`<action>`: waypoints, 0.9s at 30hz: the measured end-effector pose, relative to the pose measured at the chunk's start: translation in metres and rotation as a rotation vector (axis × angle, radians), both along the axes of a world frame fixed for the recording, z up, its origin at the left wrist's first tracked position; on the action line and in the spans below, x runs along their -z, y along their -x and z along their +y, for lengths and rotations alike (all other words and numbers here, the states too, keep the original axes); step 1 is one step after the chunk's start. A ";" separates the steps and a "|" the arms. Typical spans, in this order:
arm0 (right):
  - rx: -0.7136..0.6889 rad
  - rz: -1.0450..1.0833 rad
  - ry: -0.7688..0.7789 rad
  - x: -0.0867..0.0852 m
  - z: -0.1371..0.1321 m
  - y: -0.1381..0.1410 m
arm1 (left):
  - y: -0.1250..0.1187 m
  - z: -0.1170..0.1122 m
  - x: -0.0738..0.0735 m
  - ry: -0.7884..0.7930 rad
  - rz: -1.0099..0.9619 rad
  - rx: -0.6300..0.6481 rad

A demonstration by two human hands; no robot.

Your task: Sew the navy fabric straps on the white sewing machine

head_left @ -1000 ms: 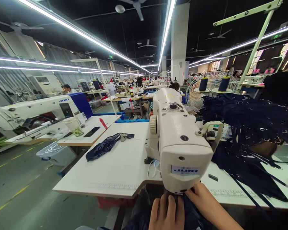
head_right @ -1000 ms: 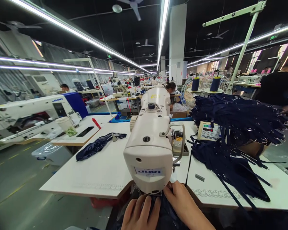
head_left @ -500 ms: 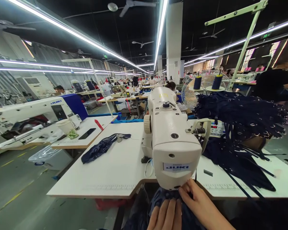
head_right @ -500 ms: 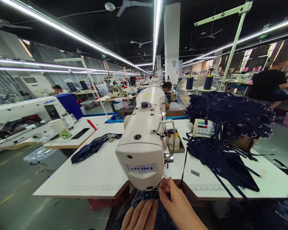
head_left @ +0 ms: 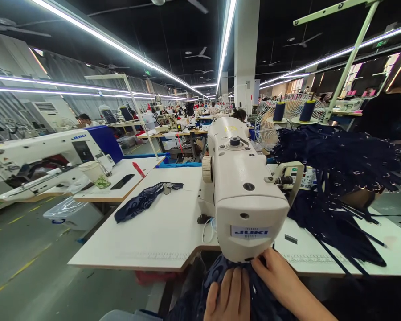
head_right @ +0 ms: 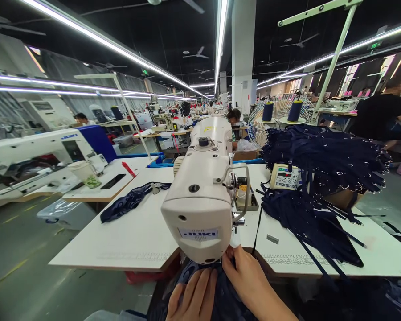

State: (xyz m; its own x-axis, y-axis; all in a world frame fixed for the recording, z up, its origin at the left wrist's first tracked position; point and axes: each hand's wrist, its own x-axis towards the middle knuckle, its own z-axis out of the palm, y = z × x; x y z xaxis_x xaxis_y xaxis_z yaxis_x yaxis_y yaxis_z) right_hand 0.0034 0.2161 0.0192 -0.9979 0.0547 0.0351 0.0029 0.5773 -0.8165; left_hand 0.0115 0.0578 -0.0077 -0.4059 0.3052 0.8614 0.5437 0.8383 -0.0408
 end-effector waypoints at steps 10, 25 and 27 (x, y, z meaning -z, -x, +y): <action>-0.023 0.020 0.027 0.001 0.002 0.003 | 0.002 -0.001 0.000 0.029 0.004 0.002; 0.029 -0.003 0.070 0.014 0.003 0.004 | 0.001 0.000 -0.003 0.033 0.007 -0.022; 0.038 0.018 0.111 0.018 0.004 0.005 | 0.002 -0.001 -0.002 0.043 0.008 -0.036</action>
